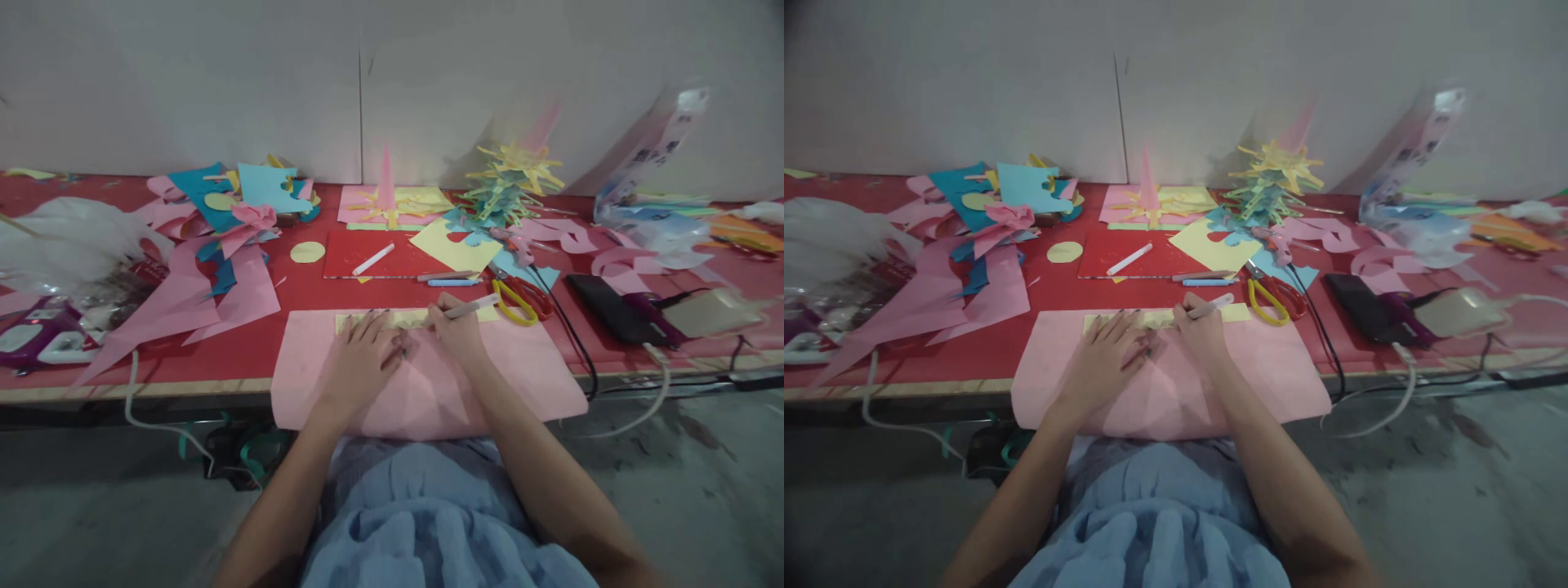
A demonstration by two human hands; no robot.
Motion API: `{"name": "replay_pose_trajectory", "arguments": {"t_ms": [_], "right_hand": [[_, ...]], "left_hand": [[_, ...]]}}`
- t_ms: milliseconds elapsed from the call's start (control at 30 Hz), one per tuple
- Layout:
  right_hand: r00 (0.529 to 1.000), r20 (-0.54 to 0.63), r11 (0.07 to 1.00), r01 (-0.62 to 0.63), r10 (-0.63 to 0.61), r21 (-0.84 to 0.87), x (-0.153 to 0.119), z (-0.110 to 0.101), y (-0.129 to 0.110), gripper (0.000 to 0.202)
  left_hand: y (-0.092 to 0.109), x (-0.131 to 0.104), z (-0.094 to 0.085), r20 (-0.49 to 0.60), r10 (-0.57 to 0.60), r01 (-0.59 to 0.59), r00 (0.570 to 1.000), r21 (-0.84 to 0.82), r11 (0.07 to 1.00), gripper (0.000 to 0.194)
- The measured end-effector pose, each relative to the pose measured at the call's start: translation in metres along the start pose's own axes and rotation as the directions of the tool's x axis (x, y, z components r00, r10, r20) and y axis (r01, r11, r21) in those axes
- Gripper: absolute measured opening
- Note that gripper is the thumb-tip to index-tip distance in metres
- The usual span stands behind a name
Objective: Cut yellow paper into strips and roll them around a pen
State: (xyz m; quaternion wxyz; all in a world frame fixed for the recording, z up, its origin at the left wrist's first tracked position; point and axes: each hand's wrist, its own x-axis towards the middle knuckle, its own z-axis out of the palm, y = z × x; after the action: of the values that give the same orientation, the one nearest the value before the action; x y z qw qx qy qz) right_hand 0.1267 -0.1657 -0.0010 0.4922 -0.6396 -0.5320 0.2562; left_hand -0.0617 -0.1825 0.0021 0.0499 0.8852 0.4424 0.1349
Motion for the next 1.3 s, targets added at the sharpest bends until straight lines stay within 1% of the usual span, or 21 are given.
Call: {"name": "replay_pose_trajectory", "arguments": {"t_ms": [167, 300, 433, 567, 767, 933, 1000, 1167, 1233, 1300], "right_hand": [[1.0, -0.024, 1.0, 0.019, -0.019, -0.025, -0.0004, -0.0003, 0.0004, 0.028], [1.0, 0.009, 0.999, 0.011, -0.011, -0.037, -0.0016, -0.0003, -0.001, 0.027], [0.999, -0.025, 0.999, 0.024, -0.025, -0.045, -0.0023, -0.0003, -0.0008, 0.027], [0.999, -0.005, 0.999, 0.042, -0.042, -0.03, -0.0018, 0.0002, 0.0013, 0.027], [0.999, -0.033, 1.0, 0.011, -0.012, -0.027, -0.0009, 0.0001, 0.0005, 0.028], [1.0, 0.018, 1.0, -0.026, 0.026, -0.005, -0.0019, -0.0015, -0.0031, 0.028], [1.0, -0.011, 1.0, -0.021, 0.021, -0.002, -0.0025, -0.0015, -0.0043, 0.028], [0.996, -0.083, 0.992, 0.025, -0.035, -0.123, -0.0057, -0.0007, -0.0058, 0.027], [0.994, -0.101, 0.988, 0.029, -0.044, -0.152, -0.0077, -0.0016, -0.0054, 0.028], [0.987, -0.151, 0.985, 0.035, -0.061, -0.166, -0.0095, -0.0034, -0.0051, 0.028]], "left_hand": [[-0.0002, -0.0001, 0.0002, -0.006, 0.01, -0.01, 1.0, -0.003, 1.0, 0.033], [-0.0006, -0.0004, 0.0002, -0.015, 0.001, -0.001, 1.0, -0.015, 1.0, 0.034], [-0.0008, -0.0006, 0.001, -0.017, 0.007, -0.007, 1.0, -0.019, 1.0, 0.033], [-0.0013, -0.0008, 0.0024, -0.019, 0.003, -0.004, 1.0, -0.022, 1.0, 0.035], [-0.0011, -0.0004, 0.0015, -0.007, 0.002, -0.002, 1.0, -0.023, 1.0, 0.037], [0.0004, 0.0003, -0.0007, -0.004, 0.002, -0.002, 1.0, -0.011, 1.0, 0.035], [0.0007, 0.0003, -0.0007, 0.0, -0.001, 0.001, 1.0, -0.007, 1.0, 0.034], [-0.0005, -0.0006, 0.002, -0.019, -0.001, 0.0, 1.0, -0.012, 1.0, 0.034], [-0.0009, -0.0009, 0.0026, -0.018, 0.001, -0.002, 1.0, -0.017, 1.0, 0.033], [-0.0006, -0.001, 0.0023, -0.021, 0.003, -0.003, 1.0, -0.019, 1.0, 0.033]]}}
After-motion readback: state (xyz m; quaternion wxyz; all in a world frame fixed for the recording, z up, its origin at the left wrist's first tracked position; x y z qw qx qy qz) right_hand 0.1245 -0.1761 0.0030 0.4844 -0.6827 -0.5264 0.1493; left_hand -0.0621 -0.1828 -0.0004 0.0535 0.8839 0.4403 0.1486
